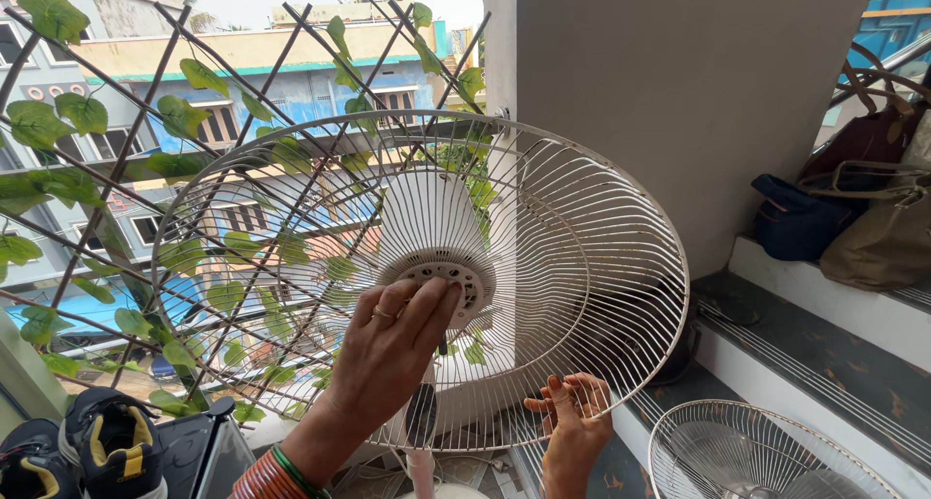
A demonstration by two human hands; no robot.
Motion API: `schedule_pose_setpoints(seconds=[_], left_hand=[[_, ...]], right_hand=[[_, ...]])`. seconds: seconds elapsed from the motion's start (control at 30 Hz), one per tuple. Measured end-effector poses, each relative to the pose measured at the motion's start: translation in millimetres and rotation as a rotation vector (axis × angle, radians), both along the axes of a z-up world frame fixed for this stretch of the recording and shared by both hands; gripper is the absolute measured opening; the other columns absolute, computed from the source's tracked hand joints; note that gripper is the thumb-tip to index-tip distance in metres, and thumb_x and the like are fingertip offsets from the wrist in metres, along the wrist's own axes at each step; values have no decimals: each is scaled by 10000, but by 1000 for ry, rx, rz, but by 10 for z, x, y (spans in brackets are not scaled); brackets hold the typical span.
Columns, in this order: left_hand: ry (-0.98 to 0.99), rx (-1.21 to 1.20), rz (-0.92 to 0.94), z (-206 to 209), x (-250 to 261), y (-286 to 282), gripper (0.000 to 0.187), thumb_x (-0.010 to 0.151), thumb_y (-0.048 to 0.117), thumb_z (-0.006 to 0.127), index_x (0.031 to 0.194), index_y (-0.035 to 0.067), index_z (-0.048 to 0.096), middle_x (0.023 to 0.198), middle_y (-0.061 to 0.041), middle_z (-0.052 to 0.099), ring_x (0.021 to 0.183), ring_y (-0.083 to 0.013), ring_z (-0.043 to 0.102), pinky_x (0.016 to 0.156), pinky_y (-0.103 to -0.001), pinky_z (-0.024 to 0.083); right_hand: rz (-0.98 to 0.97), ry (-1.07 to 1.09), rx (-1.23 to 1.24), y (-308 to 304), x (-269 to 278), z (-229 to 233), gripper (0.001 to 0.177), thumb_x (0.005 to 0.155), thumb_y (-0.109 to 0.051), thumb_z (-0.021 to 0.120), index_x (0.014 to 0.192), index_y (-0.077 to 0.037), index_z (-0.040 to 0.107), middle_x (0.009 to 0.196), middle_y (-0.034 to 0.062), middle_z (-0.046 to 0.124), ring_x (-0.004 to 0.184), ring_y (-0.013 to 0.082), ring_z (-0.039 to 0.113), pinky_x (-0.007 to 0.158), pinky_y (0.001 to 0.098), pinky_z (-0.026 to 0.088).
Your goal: The person assembles a pedestal fan by attaching the fan blades to the motor hub, securing them with a nut, and then fitting the front protective cage. The person handles the fan blades, the central hub, and the metal cage.
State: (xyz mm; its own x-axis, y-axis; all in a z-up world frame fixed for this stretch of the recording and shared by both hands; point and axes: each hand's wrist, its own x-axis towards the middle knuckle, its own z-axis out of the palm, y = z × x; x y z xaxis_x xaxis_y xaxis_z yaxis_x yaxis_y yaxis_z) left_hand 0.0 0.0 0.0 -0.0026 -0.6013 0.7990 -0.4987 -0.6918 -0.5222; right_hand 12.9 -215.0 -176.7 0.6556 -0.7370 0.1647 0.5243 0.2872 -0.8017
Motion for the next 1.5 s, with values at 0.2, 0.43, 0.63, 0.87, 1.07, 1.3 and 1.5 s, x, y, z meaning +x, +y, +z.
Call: schedule_pose_setpoints(seconds=[0.2,0.43,0.63,0.87,1.07,1.3,1.5], left_hand=[[84,-109,-22,10,60,-9,428,823,163,743,1197,-7,626,1168,-113,576,990,-251,536,801,-416,430],[-24,57,-2,-21,71,42,538,766,226,816,1248,58,646,1192,-30,572,1052,-189,553,869,-364,475],[72,-107,-59,-51,81,-23,561,817,367,827,1197,2,634,1155,-119,562,983,-259,545,798,-424,469],[30,-36,-23,-73,128,-102,410,880,180,746,1225,-10,630,1187,-98,569,1047,-242,560,848,-390,526],[62,150,-51,53,112,-23,430,864,158,708,1263,21,624,1258,-88,541,1132,-247,536,948,-387,530],[49,23,-27,50,72,7,477,800,203,754,1232,42,635,1201,-88,548,1065,-238,545,874,-386,496],[83,-141,61,-51,143,-79,435,822,243,798,1151,11,632,1130,-100,573,1005,-251,565,798,-404,497]], right_hand=[[3,-62,-20,-19,24,-43,221,854,-104,762,993,-57,596,759,107,673,544,245,717,376,235,388],[11,-48,-13,-27,32,-56,188,878,-85,735,983,-52,583,776,106,663,584,228,711,447,296,506],[4,-102,-51,-7,16,-45,168,885,-53,724,967,-29,578,781,91,636,603,207,694,515,347,615],[-30,-156,-104,-29,61,-82,177,877,-69,738,970,-33,592,790,95,639,611,206,703,515,330,645],[3,-41,-85,-28,18,-87,196,875,-108,735,992,-52,589,762,118,691,570,262,743,371,251,417],[8,-65,-58,-50,22,-89,211,869,-93,743,1000,-55,583,777,111,690,571,250,735,370,242,397],[-19,-246,-114,-13,96,-156,173,906,-69,730,978,-13,583,808,99,648,629,198,708,539,339,666]])
